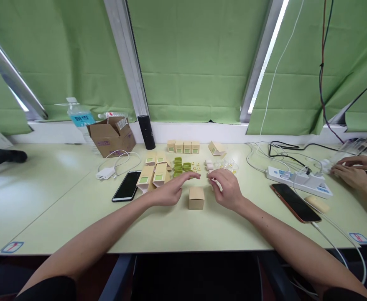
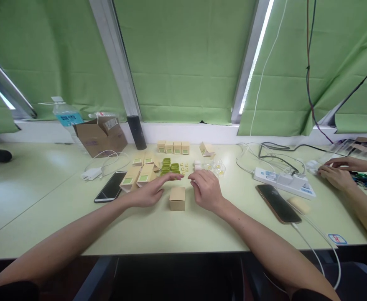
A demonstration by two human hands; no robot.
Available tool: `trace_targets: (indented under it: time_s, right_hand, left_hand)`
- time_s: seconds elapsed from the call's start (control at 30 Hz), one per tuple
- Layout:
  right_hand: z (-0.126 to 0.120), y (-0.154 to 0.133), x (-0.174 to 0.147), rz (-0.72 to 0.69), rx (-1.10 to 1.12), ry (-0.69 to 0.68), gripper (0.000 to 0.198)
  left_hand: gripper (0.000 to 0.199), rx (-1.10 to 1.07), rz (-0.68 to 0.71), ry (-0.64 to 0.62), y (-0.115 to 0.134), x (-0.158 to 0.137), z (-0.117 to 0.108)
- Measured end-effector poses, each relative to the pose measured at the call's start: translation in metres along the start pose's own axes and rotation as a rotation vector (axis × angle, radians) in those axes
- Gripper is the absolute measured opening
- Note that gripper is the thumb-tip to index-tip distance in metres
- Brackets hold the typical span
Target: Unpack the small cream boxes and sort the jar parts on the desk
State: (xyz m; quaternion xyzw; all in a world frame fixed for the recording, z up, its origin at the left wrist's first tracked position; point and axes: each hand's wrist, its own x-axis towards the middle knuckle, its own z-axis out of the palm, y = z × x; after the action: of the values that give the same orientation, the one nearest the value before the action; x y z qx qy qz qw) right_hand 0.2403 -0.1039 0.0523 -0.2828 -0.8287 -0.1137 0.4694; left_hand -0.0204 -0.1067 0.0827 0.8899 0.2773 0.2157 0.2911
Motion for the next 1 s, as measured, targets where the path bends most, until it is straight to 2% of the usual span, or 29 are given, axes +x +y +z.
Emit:
trace_targets:
  time_s: [0.2,0.33,0.4,0.57,0.63,0.73,0.83,1.0]
  right_hand:
    - [0.000,-0.007,-0.002,-0.075,0.123,-0.069,0.026]
    - [0.001,-0.015,-0.006,-0.048,0.190,-0.167,0.026]
    - [0.002,-0.021,-0.007,-0.013,0.199,-0.215,0.027]
    - [0.004,-0.038,0.000,0.165,0.157,-0.330,0.035]
    - [0.005,-0.044,0.003,0.219,0.137,-0.384,0.043]
    - [0.006,-0.048,0.006,0.259,0.135,-0.424,0.051]
    - [0.004,-0.049,0.005,0.276,0.161,-0.417,0.049]
    - [-0.001,-0.048,0.003,0.306,0.192,-0.397,0.045]
  left_hand:
    - [0.080,0.014,-0.101,0.072,-0.002,-0.015,0.018]
    - [0.065,-0.031,-0.123,0.138,-0.005,-0.016,0.033]
    - [0.065,-0.051,-0.122,0.169,-0.005,-0.016,0.038]
    - [0.094,-0.040,-0.255,0.266,-0.005,-0.014,0.059]
    - [0.098,-0.015,-0.277,0.303,-0.004,-0.011,0.070]
    - [0.084,0.019,-0.250,0.344,-0.004,-0.007,0.080]
    - [0.071,0.106,-0.216,0.401,-0.004,-0.007,0.082]
    - [0.062,0.273,-0.070,0.432,-0.006,-0.013,0.080]
